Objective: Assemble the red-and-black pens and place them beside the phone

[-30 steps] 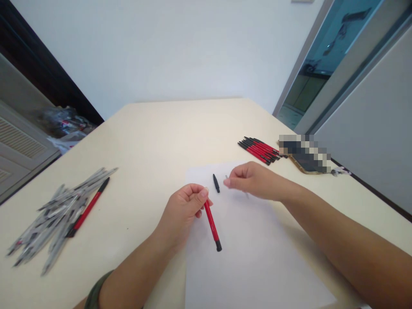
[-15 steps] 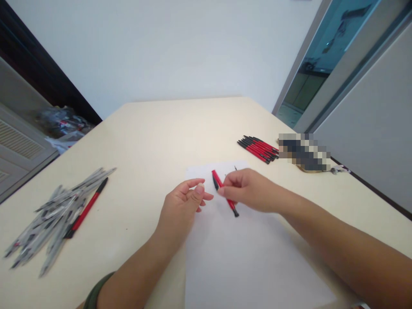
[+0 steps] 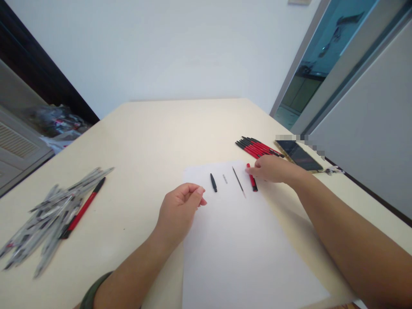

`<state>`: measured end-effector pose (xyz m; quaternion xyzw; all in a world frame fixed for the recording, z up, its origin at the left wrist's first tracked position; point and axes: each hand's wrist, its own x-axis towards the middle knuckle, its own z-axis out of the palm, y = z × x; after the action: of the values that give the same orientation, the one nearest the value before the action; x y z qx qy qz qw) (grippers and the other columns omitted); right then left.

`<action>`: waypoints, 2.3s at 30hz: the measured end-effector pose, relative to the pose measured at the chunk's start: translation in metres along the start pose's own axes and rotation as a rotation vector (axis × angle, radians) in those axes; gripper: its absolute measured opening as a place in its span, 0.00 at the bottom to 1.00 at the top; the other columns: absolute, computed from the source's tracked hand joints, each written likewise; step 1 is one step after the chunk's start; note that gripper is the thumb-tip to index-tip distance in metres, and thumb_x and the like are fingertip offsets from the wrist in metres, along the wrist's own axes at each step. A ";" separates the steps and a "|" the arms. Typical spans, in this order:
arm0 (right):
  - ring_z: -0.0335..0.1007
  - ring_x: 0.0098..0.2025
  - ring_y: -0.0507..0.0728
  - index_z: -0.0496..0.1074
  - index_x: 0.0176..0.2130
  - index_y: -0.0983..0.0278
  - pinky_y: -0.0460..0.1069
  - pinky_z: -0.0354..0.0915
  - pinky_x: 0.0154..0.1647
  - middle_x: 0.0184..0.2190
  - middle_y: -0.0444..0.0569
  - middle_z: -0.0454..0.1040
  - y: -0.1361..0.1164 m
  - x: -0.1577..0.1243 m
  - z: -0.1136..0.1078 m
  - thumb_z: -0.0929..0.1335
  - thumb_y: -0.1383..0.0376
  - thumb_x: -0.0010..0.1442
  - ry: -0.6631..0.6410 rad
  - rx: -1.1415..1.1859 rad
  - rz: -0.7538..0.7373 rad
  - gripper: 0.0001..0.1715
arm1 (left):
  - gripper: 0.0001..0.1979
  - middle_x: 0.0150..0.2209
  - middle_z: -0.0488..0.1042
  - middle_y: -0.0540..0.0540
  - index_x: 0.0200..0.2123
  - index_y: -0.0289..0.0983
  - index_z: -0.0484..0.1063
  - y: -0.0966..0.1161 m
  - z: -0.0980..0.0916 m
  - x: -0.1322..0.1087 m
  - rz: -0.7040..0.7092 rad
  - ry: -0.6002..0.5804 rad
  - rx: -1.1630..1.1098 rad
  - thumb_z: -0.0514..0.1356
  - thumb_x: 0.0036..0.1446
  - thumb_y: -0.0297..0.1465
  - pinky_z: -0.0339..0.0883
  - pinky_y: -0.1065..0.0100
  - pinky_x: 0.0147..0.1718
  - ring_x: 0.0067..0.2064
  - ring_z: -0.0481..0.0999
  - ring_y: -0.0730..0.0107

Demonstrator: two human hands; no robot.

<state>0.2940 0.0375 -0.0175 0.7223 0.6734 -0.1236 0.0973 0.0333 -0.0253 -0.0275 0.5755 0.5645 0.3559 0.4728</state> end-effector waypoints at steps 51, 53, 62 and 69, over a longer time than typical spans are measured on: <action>0.61 0.20 0.52 0.69 0.23 0.66 0.46 0.50 0.20 0.19 0.49 0.68 0.002 0.006 0.009 0.57 0.49 0.52 -0.047 0.047 -0.113 0.26 | 0.18 0.45 0.68 0.41 0.40 0.39 0.68 -0.010 -0.005 -0.001 0.364 -0.118 1.066 0.55 0.48 0.42 0.51 0.55 0.48 0.48 0.64 0.56; 0.61 0.20 0.52 0.69 0.22 0.66 0.46 0.50 0.20 0.19 0.50 0.68 0.003 0.007 0.009 0.57 0.50 0.52 -0.040 0.030 -0.122 0.26 | 0.18 0.45 0.67 0.41 0.40 0.38 0.68 -0.009 -0.005 -0.002 0.371 -0.120 1.069 0.55 0.48 0.42 0.52 0.56 0.48 0.48 0.64 0.56; 0.56 0.18 0.50 0.63 0.17 0.66 0.46 0.50 0.20 0.15 0.48 0.64 0.004 -0.001 0.000 0.58 0.55 0.53 0.025 0.222 -0.124 0.22 | 0.20 0.46 0.66 0.39 0.42 0.37 0.67 -0.010 -0.004 -0.003 0.366 -0.117 1.017 0.56 0.47 0.41 0.51 0.53 0.48 0.49 0.62 0.54; 0.52 0.19 0.46 0.60 0.20 0.66 0.43 0.50 0.20 0.16 0.42 0.60 -0.043 -0.050 -0.013 0.59 0.55 0.55 0.131 0.816 -0.497 0.20 | 0.24 0.51 0.62 0.42 0.51 0.40 0.58 0.000 0.000 -0.013 0.374 -0.156 0.494 0.53 0.51 0.40 0.61 0.61 0.43 0.51 0.61 0.61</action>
<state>0.2484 -0.0022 0.0115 0.5250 0.7270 -0.3513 -0.2693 0.0318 -0.0376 -0.0258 0.7923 0.4803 0.2435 0.2869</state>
